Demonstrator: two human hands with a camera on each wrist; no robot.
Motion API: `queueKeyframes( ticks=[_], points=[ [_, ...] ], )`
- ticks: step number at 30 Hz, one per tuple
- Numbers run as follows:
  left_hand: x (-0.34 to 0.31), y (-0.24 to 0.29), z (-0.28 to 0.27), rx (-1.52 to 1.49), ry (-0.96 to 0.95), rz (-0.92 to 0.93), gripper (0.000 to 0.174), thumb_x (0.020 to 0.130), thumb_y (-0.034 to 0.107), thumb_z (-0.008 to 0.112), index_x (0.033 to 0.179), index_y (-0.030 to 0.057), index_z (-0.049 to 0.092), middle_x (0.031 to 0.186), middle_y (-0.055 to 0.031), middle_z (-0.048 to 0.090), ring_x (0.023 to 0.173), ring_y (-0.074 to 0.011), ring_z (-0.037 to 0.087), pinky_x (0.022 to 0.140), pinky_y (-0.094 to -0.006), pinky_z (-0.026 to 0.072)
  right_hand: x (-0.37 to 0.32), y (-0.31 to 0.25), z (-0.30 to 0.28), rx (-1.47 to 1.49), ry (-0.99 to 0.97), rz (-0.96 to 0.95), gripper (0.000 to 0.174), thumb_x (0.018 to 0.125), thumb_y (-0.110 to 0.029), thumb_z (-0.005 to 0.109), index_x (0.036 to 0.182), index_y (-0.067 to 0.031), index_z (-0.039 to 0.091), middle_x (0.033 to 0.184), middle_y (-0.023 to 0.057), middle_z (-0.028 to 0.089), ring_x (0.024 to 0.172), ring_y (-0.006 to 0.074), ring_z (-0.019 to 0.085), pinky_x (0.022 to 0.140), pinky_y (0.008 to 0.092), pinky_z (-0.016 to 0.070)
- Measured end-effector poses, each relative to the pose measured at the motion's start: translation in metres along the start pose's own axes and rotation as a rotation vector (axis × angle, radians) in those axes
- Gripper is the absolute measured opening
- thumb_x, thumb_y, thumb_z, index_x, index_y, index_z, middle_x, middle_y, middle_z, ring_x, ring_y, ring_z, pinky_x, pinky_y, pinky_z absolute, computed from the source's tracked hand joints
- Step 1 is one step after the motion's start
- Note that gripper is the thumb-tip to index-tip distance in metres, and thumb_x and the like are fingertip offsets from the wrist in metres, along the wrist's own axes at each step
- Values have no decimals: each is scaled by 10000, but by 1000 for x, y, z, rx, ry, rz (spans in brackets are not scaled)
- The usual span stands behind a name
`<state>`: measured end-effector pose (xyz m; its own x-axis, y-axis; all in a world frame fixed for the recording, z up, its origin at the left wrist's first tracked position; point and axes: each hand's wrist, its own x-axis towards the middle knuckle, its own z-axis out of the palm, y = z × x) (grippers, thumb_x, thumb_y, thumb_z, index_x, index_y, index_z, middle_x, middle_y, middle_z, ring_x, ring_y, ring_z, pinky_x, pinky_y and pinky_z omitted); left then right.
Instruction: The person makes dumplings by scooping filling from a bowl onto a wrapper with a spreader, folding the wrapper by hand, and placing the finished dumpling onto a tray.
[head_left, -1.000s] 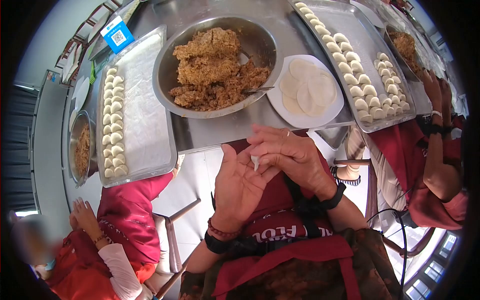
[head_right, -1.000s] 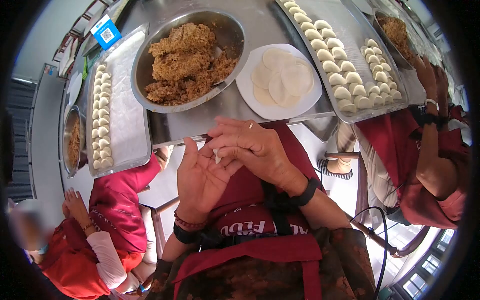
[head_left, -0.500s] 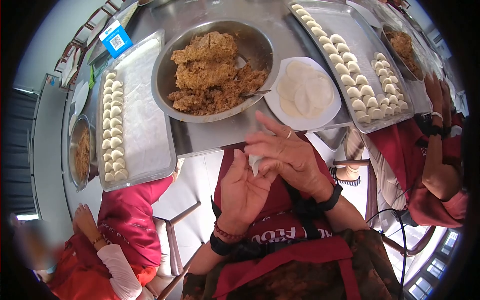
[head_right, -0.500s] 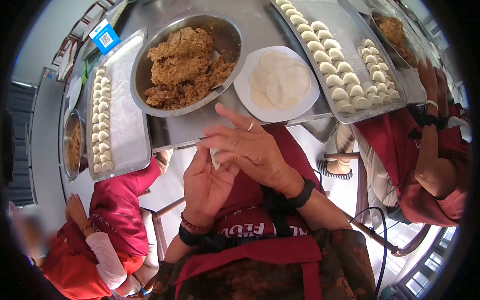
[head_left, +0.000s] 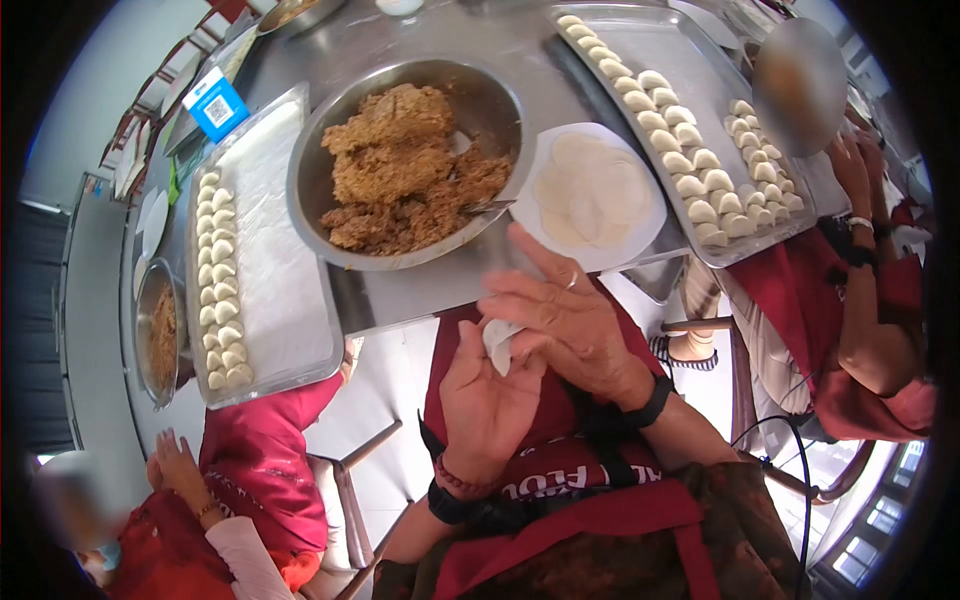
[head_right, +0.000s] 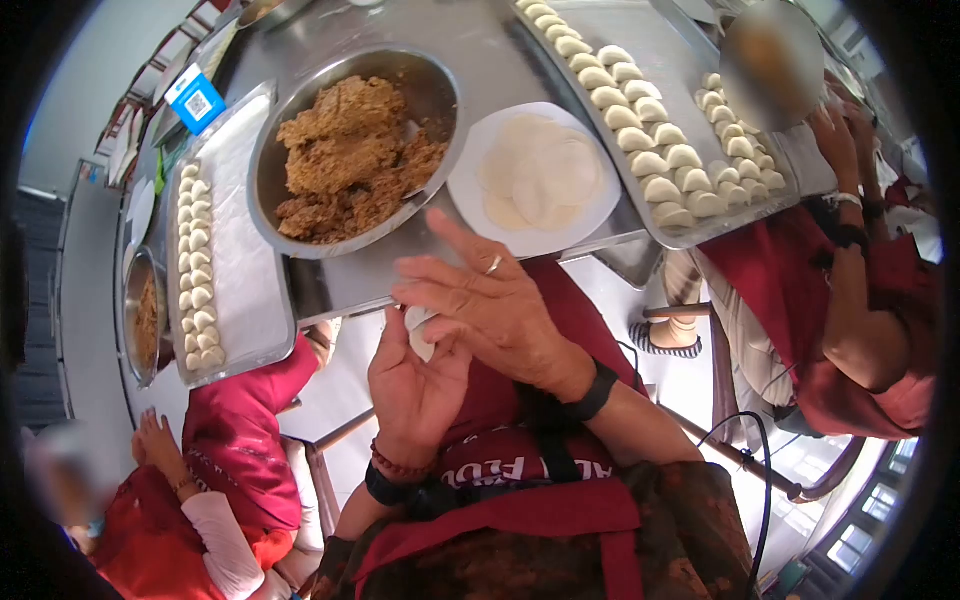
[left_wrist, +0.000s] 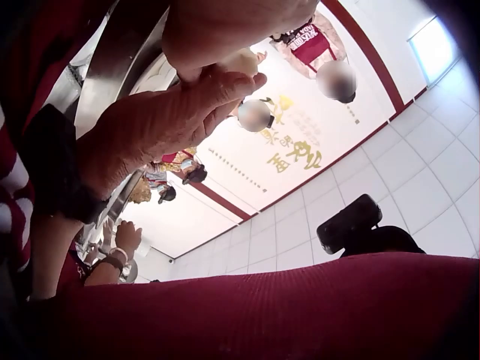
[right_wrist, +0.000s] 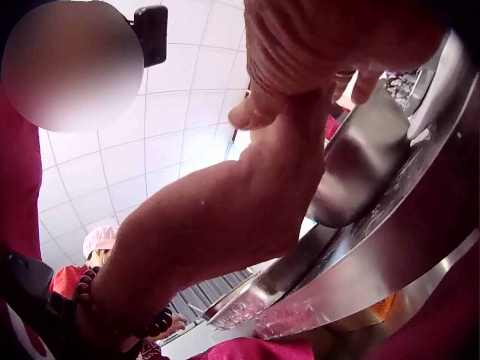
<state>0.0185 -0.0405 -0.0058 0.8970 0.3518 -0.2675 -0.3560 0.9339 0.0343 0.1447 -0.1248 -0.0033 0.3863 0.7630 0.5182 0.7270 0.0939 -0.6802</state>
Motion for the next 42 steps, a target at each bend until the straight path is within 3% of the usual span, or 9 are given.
queueKeyframes(
  ticks=[5,7,9,12,14,19,32,40,42],
  points=[
    [3,0,-6,40,72,54,342,1067,281,392,1306,69,514,1270,-52,597,1061,-173,563,936,-341,457,-12,16,14,70,3,-54,414,869,-298,686,1252,-148,637,1293,63,646,1423,321,385,1088,428,353],
    [6,10,-16,-211,-71,-107,323,1060,253,404,1294,70,531,1271,-57,599,1090,-186,569,929,-334,476,-10,16,19,234,99,-10,375,899,-296,664,1246,-157,630,1255,67,665,1428,330,372,1058,420,373],
    [8,9,-9,137,144,51,328,1048,214,415,1305,43,527,1291,-91,586,1138,-198,567,952,-335,482,-6,6,12,379,42,134,268,912,-294,658,1136,-150,680,1209,67,681,1430,331,366,1055,440,351],
    [16,32,-41,-103,-38,-74,408,1040,238,437,1386,23,443,1410,-132,494,1268,-238,496,1116,-420,391,-9,12,17,445,63,89,157,902,-261,673,977,-133,723,1190,63,685,1420,289,391,1077,471,300],
    [12,28,-12,-66,-55,-129,326,1010,156,467,1289,-14,474,1283,-157,543,1197,-267,528,1066,-430,432,-10,11,19,504,89,165,139,891,-249,683,925,-125,735,1185,63,686,1423,274,388,1085,484,279],
    [7,11,33,-163,1,-179,231,987,124,515,1189,11,513,1083,-87,556,992,-195,542,901,-356,479,-11,12,20,470,118,198,154,885,-250,693,953,-118,734,1214,53,675,1435,274,369,1082,469,289],
    [15,32,-8,82,-62,-131,364,1028,239,487,1295,-8,505,1256,-130,590,1148,-217,570,1005,-373,485,-14,23,27,443,156,166,165,890,-229,705,1024,-133,716,1318,72,630,1422,284,403,1004,407,359],
    [14,25,7,37,-67,-114,423,1034,286,462,1314,-29,503,1294,-154,586,1188,-261,569,1048,-446,452,-17,19,23,531,249,139,182,918,-178,673,1097,-155,694,1351,108,602,1342,286,495,1099,460,360],
    [24,11,-9,341,-111,43,404,1042,258,412,1333,-12,485,1331,-143,552,1232,-253,530,1076,-428,424,-17,23,24,523,260,78,160,912,-146,673,1071,-136,693,1301,115,626,1280,291,545,1084,466,395]
  ],
)
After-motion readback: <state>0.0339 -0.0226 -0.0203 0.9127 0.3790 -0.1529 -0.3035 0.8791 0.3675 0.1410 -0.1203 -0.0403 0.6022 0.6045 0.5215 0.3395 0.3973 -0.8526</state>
